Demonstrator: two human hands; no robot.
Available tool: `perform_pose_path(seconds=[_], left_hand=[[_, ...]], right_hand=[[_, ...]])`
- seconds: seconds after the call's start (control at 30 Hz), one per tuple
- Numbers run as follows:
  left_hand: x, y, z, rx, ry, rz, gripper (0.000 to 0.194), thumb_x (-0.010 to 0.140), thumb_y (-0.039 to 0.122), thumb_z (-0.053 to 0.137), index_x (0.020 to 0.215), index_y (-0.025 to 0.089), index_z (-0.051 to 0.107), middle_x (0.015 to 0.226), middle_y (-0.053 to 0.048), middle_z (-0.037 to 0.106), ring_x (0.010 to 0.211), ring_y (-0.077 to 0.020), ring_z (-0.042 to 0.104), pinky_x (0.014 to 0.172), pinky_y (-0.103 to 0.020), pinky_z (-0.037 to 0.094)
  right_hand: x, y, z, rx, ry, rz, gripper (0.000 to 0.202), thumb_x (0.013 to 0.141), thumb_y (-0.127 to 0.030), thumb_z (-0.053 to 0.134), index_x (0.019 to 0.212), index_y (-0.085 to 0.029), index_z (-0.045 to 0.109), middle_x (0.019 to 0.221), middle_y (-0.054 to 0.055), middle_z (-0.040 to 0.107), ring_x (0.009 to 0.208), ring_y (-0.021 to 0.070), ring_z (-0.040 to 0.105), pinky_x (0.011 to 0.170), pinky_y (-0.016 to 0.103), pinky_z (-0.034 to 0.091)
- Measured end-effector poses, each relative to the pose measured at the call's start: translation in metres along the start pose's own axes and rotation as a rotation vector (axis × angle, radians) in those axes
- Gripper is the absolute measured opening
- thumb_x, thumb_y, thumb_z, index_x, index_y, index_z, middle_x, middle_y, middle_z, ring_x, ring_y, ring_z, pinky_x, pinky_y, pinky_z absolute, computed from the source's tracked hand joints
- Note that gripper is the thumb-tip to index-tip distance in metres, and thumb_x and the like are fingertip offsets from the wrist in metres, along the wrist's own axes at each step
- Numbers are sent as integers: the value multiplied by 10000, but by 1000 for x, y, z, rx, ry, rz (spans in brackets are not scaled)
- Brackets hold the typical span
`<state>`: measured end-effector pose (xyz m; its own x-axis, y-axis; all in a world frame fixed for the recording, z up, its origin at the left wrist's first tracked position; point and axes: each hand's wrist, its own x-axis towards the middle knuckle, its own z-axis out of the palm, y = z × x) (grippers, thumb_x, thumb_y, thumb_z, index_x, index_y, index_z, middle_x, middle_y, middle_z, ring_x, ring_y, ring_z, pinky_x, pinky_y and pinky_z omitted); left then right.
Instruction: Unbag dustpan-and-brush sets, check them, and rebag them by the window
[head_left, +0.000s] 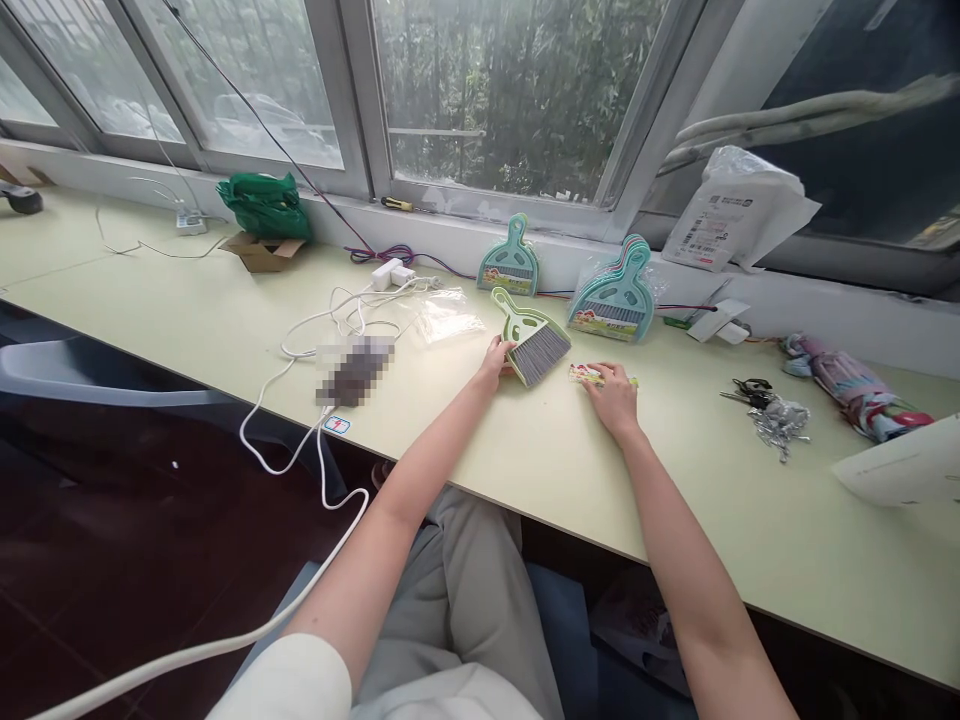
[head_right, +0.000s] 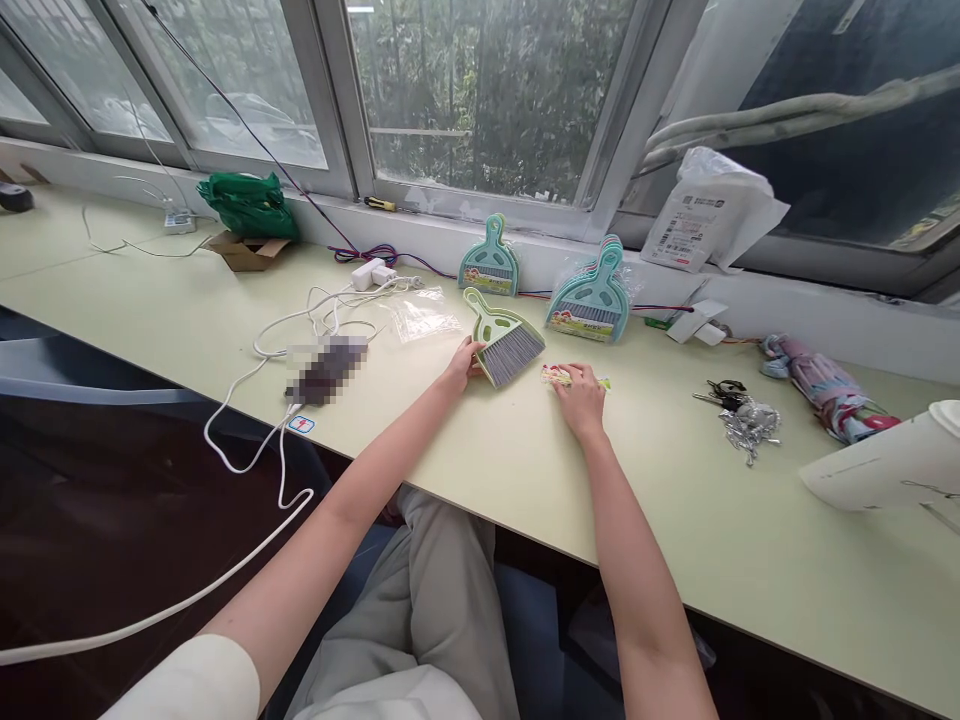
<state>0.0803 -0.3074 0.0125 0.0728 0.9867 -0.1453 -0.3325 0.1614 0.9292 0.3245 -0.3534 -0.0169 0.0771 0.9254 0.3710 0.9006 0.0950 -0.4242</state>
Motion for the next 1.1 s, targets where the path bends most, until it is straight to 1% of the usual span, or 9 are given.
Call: perform_pose_path(seconds=[0.1,0.27,0.4,0.53,0.67,0.77,0.83,0.97,1.1], left_hand=[[-1,1,2,-23,7,-13,164,775,253,506,936,224,511,777,-4,557,664,-123,562,594,-229,484],[1,1,3,-48,22,-18,160,765,255,521,921,229,499,754,6,550,632,-121,557,574,-227,488],[5,2,1,-101,41,-32,154,785,247,507,936,228,484,765,0,561,661,-125,570,618,-246,519],[6,2,1,-141,31,-16,143,807,223,487,950,231,481,794,2,569,671,-118,574,673,-275,538],[4,-1,4,-123,-42,-4,200,805,204,497,1003,230,480,837,-7,586,695,-125,589,698,-304,547],[1,-1,7,-96,-70,4,212,803,207,500,1014,230,480,837,-6,588,689,-120,587,682,-287,546],[1,-1,7,-88,-63,6,220,805,211,502,1022,234,479,847,-6,592,697,-118,588,675,-271,544],[2,-1,6,-107,-44,-4,203,810,203,501,1008,228,469,867,-14,591,698,-119,586,675,-284,553],[1,-2,8,-134,-75,-12,207,801,180,512,995,222,455,867,-6,588,696,-113,590,674,-293,560]], right_hand=[[0,4,3,-70,-21,86,420,861,-393,491,1204,-173,592,1390,160,464,1283,332,387,1058,571,206],[3,5,0,65,-115,47,328,899,-382,445,1043,-197,674,1388,126,488,1310,282,391,1094,574,159],[1,-3,-2,-41,-101,21,457,878,-465,497,1219,-176,592,1506,157,308,1415,323,184,1091,621,88],[-1,-3,-2,-87,-216,29,415,930,-401,425,1269,-198,551,1449,135,419,1380,293,293,1094,628,76],[0,-2,-4,-16,-158,56,383,947,-326,373,1243,-194,577,1440,125,436,1355,244,352,1125,515,152],[0,-4,-7,-48,-46,166,557,918,-460,414,1353,-115,459,1506,201,288,1396,306,253,1110,537,158],[-3,-6,-9,-116,-29,255,672,887,-531,445,1365,-60,424,1481,262,296,1388,369,231,1081,618,108],[-7,-11,-10,-122,-138,201,453,916,-396,433,1230,-100,568,1396,235,449,1334,342,355,1079,634,86],[-3,-21,-17,116,-34,155,412,937,-392,374,1208,-181,602,1331,150,550,1247,266,490,1099,507,228]])
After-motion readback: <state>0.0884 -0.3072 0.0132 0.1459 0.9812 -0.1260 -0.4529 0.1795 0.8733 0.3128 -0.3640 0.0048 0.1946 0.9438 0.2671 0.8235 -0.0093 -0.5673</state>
